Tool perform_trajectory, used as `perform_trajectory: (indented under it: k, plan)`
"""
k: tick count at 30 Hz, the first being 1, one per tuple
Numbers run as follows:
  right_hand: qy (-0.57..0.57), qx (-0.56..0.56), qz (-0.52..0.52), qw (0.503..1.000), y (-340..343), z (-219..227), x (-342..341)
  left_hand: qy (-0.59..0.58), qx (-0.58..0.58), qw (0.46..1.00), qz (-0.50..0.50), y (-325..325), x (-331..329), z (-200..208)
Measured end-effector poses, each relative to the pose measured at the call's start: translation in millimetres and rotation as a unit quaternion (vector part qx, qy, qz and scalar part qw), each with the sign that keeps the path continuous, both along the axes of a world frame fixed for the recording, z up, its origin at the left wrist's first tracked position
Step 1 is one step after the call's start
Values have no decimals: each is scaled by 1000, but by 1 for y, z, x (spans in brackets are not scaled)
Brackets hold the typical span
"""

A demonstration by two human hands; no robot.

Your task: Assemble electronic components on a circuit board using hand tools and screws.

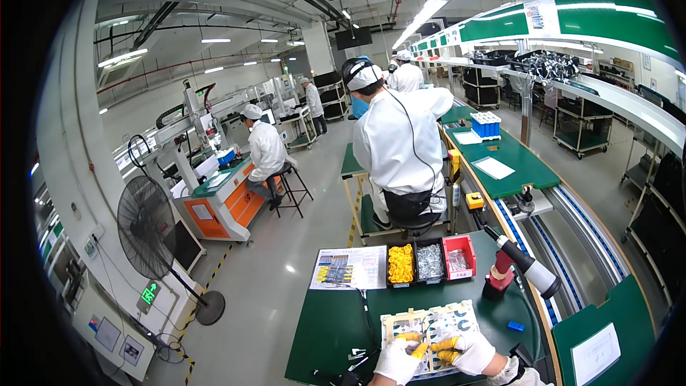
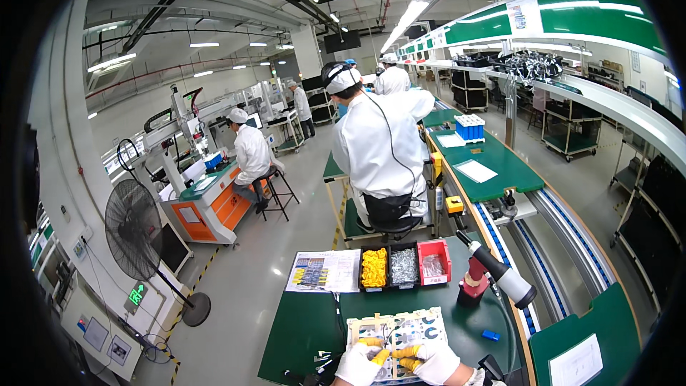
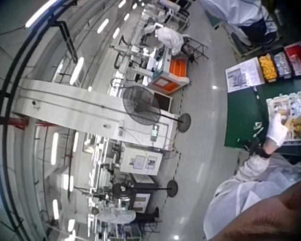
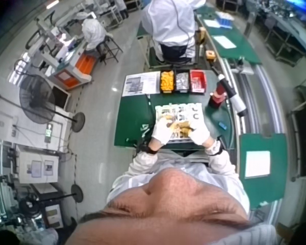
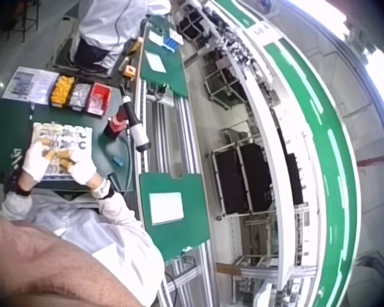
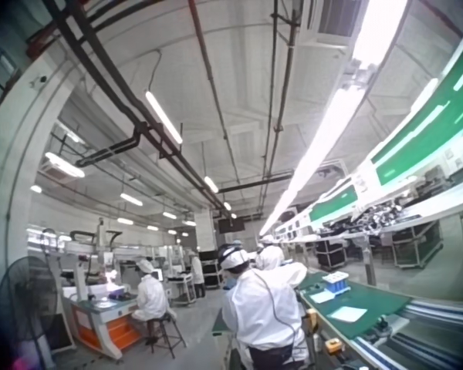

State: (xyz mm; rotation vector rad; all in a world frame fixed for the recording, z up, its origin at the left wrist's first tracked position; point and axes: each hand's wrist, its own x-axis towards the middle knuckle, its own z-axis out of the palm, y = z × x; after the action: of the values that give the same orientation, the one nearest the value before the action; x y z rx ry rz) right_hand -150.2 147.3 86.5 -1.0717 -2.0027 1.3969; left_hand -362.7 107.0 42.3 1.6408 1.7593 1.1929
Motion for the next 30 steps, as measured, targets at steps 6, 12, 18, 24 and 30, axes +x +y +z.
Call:
perform_trajectory:
  k: [6, 12, 18, 24, 30]
  plan:
    - [-17, 35, 12, 999, -2, 16, -2, -242, -109, 964, 9, -5, 8, 32]
    - [113, -47, -50, 991, -6, 11, -6, -90, -62, 992, -65, 4, 5, 23]
    - [71, 8, -123, 990, -5, -5, -7, -52, 74, 995, -53, 0, 3, 8]
    - [90, 42, -144, 985, 0, -22, 3, -74, 53, 994, -54, -2, 7, 18]
    - [105, 31, -142, 984, 2, -22, 1, -69, -30, 995, -68, -5, 5, 24]
